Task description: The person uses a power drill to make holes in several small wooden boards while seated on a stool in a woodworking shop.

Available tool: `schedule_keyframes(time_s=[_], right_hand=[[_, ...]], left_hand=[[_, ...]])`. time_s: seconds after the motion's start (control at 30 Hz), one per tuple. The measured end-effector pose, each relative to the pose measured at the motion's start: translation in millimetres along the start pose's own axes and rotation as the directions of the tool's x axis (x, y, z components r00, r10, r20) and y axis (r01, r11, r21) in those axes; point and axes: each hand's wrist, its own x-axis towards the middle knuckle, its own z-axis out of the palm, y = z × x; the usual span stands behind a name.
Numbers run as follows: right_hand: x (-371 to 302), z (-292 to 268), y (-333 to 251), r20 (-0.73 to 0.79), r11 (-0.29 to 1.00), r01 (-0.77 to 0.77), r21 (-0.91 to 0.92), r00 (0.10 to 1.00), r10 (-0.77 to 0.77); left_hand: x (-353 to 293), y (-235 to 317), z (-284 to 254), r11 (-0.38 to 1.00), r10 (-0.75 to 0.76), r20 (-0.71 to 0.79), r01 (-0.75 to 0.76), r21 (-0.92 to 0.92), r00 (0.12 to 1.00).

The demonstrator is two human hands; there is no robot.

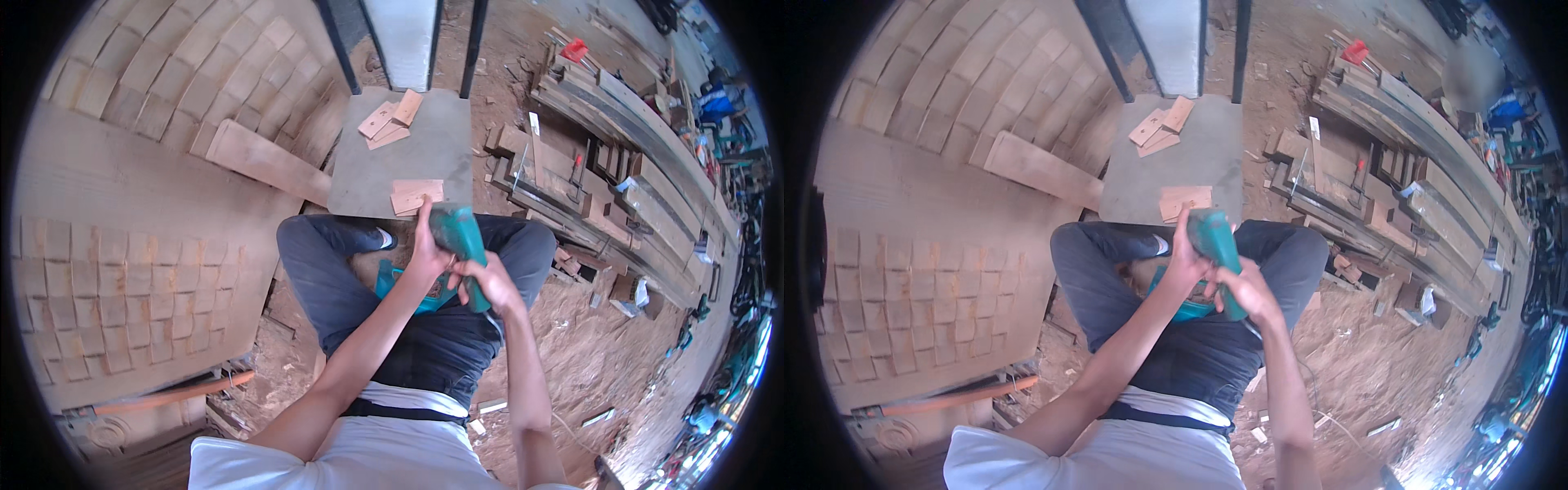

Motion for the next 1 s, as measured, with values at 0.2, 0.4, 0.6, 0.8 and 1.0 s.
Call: schedule_keyframes(time_s=[0.2,0.4,0.6,0.8,1.0], right_hand=[[25.0,-16.5,-50.3,-0.009,0.972,-0.042,-0.23,0.999,0.042],[36.9,4.0,-68.2,-0.043,0.931,-0.081,-0.357,0.997,0.071],[25.8,32.6,-32.9,-0.143,0.962,-0.037,-0.272,0.99,-0.003],[32.8,39.9,-33.1,-0.223,0.972,-0.068,-0.224,0.975,0.017],[44.0,41.5,-39.8,-0.251,0.963,-0.077,-0.257,0.968,0.011]], left_hand=[[24.5,9.3,28.7,0.989,0.139,-0.08,-0.141,-0.03,0.987],[16.3,24.2,22.0,0.978,0.194,-0.009,-0.194,-0.081,0.981],[12.9,25.3,4.9,0.995,0.096,-0.081,-0.097,-0.014,0.992],[19.3,26.9,-4.4,0.996,0.03,-0.035,-0.032,-0.079,0.999],[21.6,28.1,2.7,0.99,0.043,-0.058,-0.05,-0.13,0.997]])
